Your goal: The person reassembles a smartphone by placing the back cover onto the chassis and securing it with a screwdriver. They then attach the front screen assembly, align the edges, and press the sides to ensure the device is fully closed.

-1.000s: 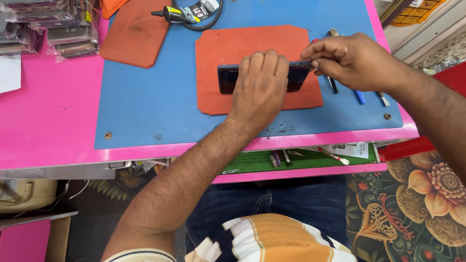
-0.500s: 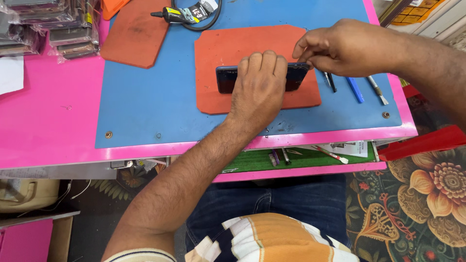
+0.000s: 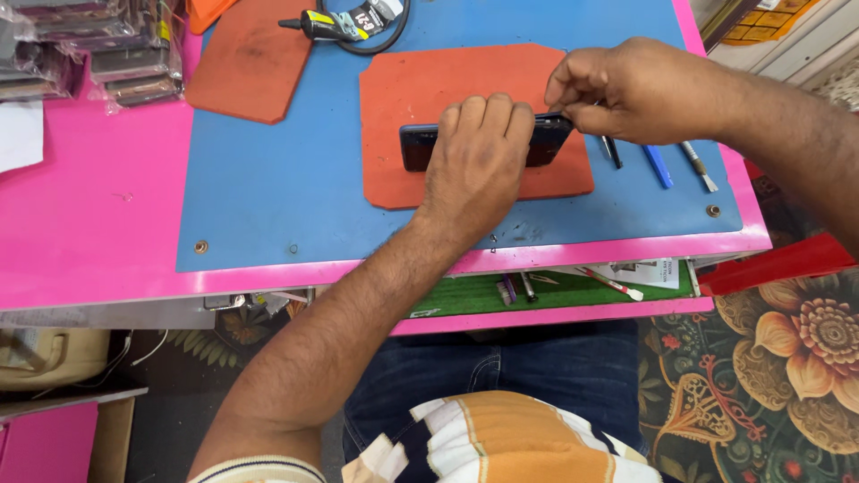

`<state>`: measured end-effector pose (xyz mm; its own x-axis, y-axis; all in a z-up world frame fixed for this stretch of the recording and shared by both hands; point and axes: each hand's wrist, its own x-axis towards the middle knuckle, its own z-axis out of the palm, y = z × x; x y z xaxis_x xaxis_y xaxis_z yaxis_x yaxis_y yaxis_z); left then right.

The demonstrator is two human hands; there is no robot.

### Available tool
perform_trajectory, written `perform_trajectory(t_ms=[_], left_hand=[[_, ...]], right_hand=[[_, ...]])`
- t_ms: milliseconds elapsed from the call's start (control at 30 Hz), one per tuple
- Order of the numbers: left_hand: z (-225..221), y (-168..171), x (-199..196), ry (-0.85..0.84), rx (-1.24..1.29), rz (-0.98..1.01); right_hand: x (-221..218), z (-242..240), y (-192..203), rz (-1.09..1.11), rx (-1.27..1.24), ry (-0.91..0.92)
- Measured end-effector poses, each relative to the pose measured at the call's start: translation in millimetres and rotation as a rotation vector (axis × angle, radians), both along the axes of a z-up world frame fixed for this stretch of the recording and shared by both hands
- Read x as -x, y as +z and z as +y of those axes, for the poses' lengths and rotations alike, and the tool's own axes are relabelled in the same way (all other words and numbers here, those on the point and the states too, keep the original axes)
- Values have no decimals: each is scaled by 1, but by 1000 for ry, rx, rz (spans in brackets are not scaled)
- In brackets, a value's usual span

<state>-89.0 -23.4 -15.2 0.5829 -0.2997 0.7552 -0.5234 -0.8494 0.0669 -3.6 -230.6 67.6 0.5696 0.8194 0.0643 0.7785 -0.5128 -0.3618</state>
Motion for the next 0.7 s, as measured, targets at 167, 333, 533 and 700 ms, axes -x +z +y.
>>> perform_trajectory(t_ms=[167,333,533,700], left_hand=[[2,1,-1,-29,30,13],[0,-7,5,-22,22,43],[2,-5,-1,9,8,3],[1,-9,1,-10,60,-35]], right_hand=[[3,4,6,-136,3,-48],[14,6,1,-145,-22,-63],[21,19,4,-225,39,-78],[18,26,9,-209,111,-83]])
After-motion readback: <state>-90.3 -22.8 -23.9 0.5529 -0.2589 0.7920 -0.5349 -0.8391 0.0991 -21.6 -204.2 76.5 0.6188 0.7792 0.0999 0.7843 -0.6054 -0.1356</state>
